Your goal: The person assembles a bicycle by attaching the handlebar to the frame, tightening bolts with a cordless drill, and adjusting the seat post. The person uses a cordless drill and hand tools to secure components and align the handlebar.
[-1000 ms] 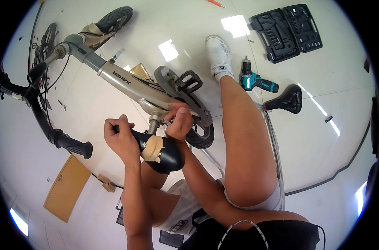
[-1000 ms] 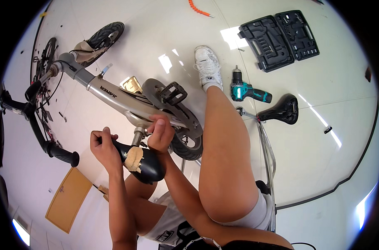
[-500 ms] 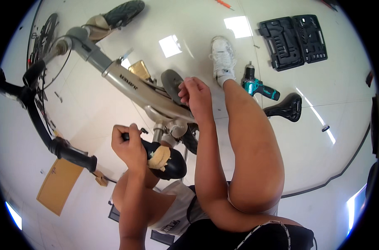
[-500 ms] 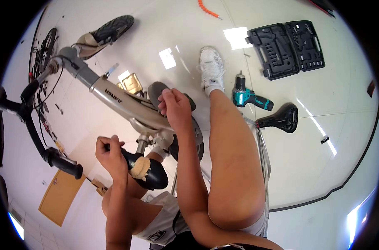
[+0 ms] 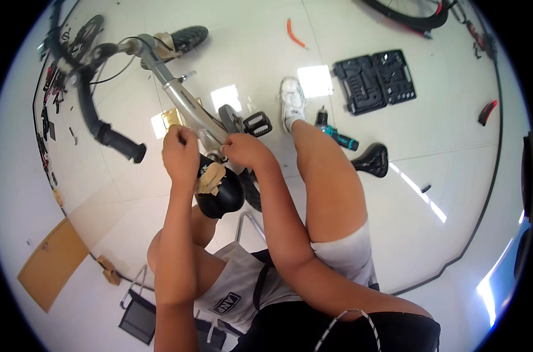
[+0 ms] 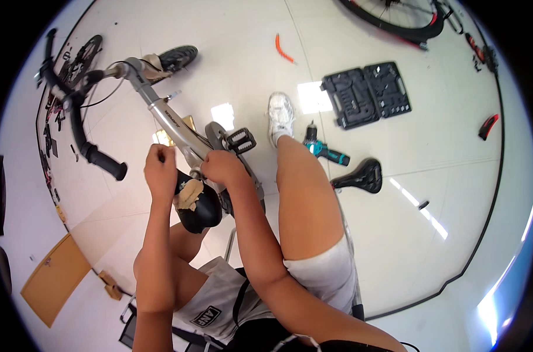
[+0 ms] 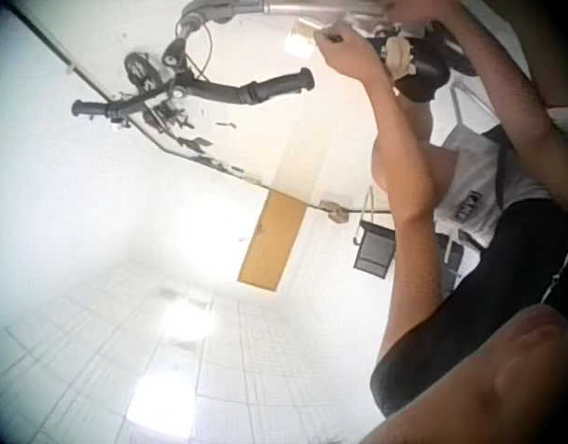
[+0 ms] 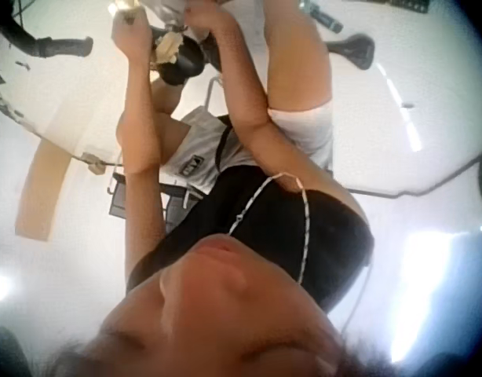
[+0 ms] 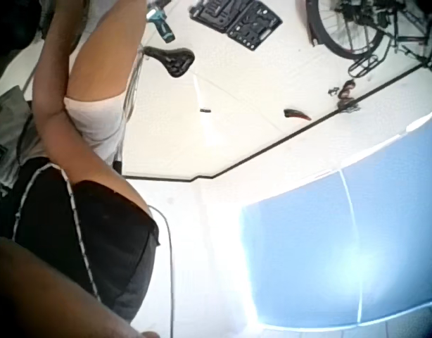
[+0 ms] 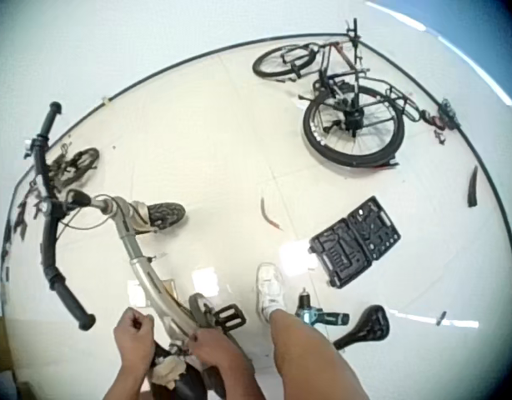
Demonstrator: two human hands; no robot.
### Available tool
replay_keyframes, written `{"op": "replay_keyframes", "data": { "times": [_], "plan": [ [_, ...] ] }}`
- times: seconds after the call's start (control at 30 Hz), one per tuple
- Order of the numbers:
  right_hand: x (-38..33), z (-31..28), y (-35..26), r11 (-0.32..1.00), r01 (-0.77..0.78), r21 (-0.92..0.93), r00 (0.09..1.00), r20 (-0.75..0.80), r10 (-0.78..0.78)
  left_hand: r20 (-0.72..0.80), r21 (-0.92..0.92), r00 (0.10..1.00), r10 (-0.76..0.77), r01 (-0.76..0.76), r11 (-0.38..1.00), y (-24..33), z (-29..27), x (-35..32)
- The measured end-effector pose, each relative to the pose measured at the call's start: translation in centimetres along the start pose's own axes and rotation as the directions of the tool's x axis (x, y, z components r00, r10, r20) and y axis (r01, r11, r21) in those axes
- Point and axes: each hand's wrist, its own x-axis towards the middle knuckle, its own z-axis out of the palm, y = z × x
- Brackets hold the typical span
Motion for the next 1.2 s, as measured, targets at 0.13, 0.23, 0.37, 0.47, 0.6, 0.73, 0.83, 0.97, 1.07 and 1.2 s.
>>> {"op": "replay_keyframes", "data": {
  "times": [0.13,0.23,0.37,0.47,0.6,0.73,0.83,0.97,1.07,1.2],
  "plan": [
    [-2.9,0.4,-4.4,0.965,0.161,0.206,0.982,-0.126,-0.137,0.215,0.167,0.97,0.112,-0.15,0.974,3.1,-4.0,-2.1],
    [-6.4,3.2,-7.6,0.984,0.15,-0.096,0.983,-0.09,-0.158,0.425,-0.091,0.905,0.01,0.032,0.995,3.9,-10.3,-3.9],
    [-6.7,6.3,-7.4,0.922,0.038,-0.386,0.97,-0.208,-0.128,0.428,-0.428,0.901,0.065,0.139,0.893,-3.6,-12.1,-5.7],
    [-6.8,4.5,-6.8,0.911,0.003,-0.413,0.945,-0.297,-0.137,0.378,-0.205,0.926,0.023,0.06,0.977,-3.2,-12.8,-5.0],
    [-6.2,5.9,-7.6,0.874,0.133,-0.467,0.962,-0.152,-0.228,0.235,-0.265,0.971,-0.041,0.105,0.959,-5.8,-15.7,-3.0],
    [-5.0,6.7,-6.9,0.896,0.108,-0.431,0.968,-0.16,-0.194,0.171,-0.333,0.982,-0.085,0.139,0.933,-6.5,-17.2,-2.2],
    [-5.6,6.8,-7.0,0.889,0.097,-0.448,0.96,-0.194,-0.202,0.237,-0.372,0.969,-0.075,0.162,0.914,-6.0,-17.4,-2.1],
    [-5.7,6.4,-7.3,0.862,0.168,-0.478,0.97,-0.077,-0.231,0.171,-0.4,0.981,-0.088,0.151,0.904,-6.2,-16.8,-1.3],
    [-6.1,6.9,-8.9,0.828,0.163,-0.537,0.978,-0.024,-0.209,0.212,-0.409,0.972,-0.099,0.18,0.895,-6.3,-17.2,-1.4],
    [-5.7,6.2,-7.7,0.863,0.153,-0.481,0.976,-0.062,-0.208,0.239,-0.414,0.966,-0.098,0.193,0.89,-5.7,-18.1,-0.9]
  ]
}}
